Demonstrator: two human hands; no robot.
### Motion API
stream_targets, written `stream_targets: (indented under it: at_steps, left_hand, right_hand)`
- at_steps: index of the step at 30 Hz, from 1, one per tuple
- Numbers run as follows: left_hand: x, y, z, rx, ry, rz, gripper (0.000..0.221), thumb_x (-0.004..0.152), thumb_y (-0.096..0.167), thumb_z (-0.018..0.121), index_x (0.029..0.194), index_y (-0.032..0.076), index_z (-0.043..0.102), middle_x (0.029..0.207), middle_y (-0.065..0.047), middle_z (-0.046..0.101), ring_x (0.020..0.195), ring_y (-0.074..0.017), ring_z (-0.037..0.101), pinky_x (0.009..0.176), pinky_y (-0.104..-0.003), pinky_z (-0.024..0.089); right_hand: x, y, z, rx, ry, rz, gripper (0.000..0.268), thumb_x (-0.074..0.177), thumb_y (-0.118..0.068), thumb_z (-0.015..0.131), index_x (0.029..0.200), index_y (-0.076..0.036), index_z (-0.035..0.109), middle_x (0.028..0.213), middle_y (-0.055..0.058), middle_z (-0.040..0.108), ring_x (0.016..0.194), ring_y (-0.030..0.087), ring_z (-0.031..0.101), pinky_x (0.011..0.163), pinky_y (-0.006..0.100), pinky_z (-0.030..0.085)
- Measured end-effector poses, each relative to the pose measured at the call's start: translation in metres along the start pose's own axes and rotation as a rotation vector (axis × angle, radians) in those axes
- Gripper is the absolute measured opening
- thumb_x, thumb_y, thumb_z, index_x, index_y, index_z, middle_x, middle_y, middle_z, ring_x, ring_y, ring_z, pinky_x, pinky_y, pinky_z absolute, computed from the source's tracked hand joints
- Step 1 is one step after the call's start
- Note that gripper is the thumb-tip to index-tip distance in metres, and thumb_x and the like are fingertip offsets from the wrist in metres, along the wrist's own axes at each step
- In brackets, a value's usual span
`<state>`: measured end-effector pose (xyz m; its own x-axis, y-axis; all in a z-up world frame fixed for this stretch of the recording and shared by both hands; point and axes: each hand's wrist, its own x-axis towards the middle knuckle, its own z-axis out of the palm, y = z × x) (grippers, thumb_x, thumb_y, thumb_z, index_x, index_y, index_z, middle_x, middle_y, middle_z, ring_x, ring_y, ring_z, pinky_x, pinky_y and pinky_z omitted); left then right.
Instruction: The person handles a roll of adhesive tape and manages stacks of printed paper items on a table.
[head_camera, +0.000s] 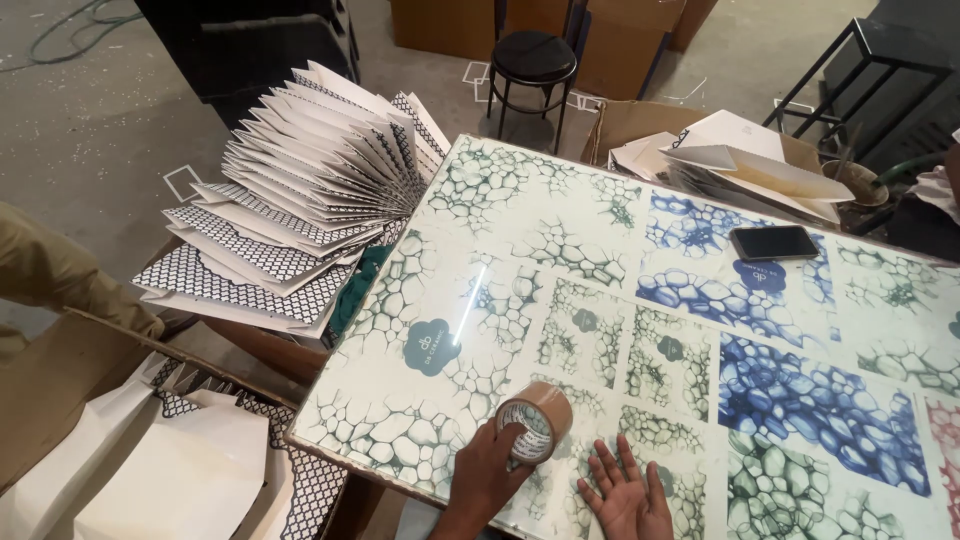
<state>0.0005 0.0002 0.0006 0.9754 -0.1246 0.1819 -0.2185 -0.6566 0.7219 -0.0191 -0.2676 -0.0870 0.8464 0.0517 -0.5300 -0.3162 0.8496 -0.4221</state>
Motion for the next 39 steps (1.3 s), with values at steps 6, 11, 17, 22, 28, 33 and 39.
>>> stream_targets:
  at_steps: [6, 11, 17, 22, 28, 33, 39]
  left_hand:
    - [0.0, 0.002, 0.0, -0.013, 0.003, -0.002, 0.059, 0.071, 0.022, 0.092, 0.121, 0.014, 0.062, 0.107, -0.012, 0.064, 0.098, -0.0336, 0.067, 0.073, -0.045, 0.057]
    - [0.0, 0.002, 0.0, 0.003, 0.0, -0.024, 0.06, 0.069, 0.022, 0.093, 0.12, 0.014, 0.062, 0.106, -0.013, 0.064, 0.096, -0.0337, 0.067, 0.071, -0.046, 0.057]
    - [-0.003, -0.012, 0.005, -0.076, 0.101, 0.07, 0.054, 0.066, 0.018, 0.095, 0.112, 0.011, 0.067, 0.103, -0.014, 0.068, 0.09, -0.0368, 0.069, 0.068, -0.046, 0.057]
    - [0.01, 0.009, -0.018, -0.139, 0.232, 0.005, 0.047, 0.071, 0.031, 0.095, 0.101, 0.01, 0.066, 0.092, -0.01, 0.071, 0.072, -0.0323, 0.07, 0.062, -0.041, 0.057]
    - [0.02, 0.018, -0.032, 0.02, 0.097, 0.025, 0.054, 0.077, 0.03, 0.091, 0.12, 0.012, 0.062, 0.1, -0.009, 0.07, 0.08, -0.0301, 0.072, 0.063, -0.04, 0.058]
    - [0.025, 0.039, -0.049, 0.012, -0.2, -0.201, 0.085, 0.086, 0.033, 0.082, 0.159, 0.022, 0.04, 0.112, -0.009, 0.067, 0.095, -0.0288, 0.072, 0.076, -0.039, 0.058]
    - [0.041, 0.063, -0.097, -0.262, 0.127, -0.045, 0.104, 0.083, 0.046, 0.085, 0.159, 0.006, 0.028, 0.155, -0.021, 0.043, 0.143, -0.0369, 0.047, 0.113, -0.046, 0.044]
  right_hand:
    - [-0.003, 0.0, 0.004, 0.001, -0.003, 0.001, 0.066, 0.102, -0.059, 0.035, 0.154, -0.02, 0.038, 0.15, 0.014, 0.046, 0.129, 0.028, 0.05, 0.107, 0.061, 0.039]
    - [-0.004, -0.001, 0.006, -0.008, 0.028, -0.008, 0.067, 0.101, -0.059, 0.035, 0.154, -0.019, 0.038, 0.151, 0.016, 0.046, 0.129, 0.029, 0.05, 0.107, 0.061, 0.04]
    - [0.004, 0.005, 0.009, 0.075, -0.121, 0.016, 0.066, 0.104, -0.058, 0.04, 0.155, -0.017, 0.037, 0.155, 0.018, 0.043, 0.134, 0.034, 0.048, 0.108, 0.064, 0.039]
    - [-0.008, 0.005, 0.005, 0.064, -0.019, -0.02, 0.066, 0.101, -0.056, 0.044, 0.154, -0.015, 0.041, 0.151, 0.018, 0.048, 0.129, 0.034, 0.051, 0.104, 0.062, 0.04]
    - [-0.018, 0.001, 0.009, 0.12, -0.227, -0.009, 0.061, 0.104, -0.051, 0.046, 0.152, -0.014, 0.04, 0.149, 0.017, 0.049, 0.128, 0.033, 0.052, 0.106, 0.06, 0.04]
    - [-0.023, -0.004, 0.03, 0.082, -0.108, 0.002, 0.062, 0.103, -0.052, 0.042, 0.153, -0.014, 0.04, 0.148, 0.016, 0.049, 0.126, 0.032, 0.053, 0.105, 0.059, 0.041]
    - [-0.025, -0.003, 0.025, 0.006, 0.014, 0.016, 0.065, 0.102, -0.054, 0.038, 0.154, -0.016, 0.04, 0.151, 0.015, 0.047, 0.127, 0.031, 0.052, 0.106, 0.059, 0.04]
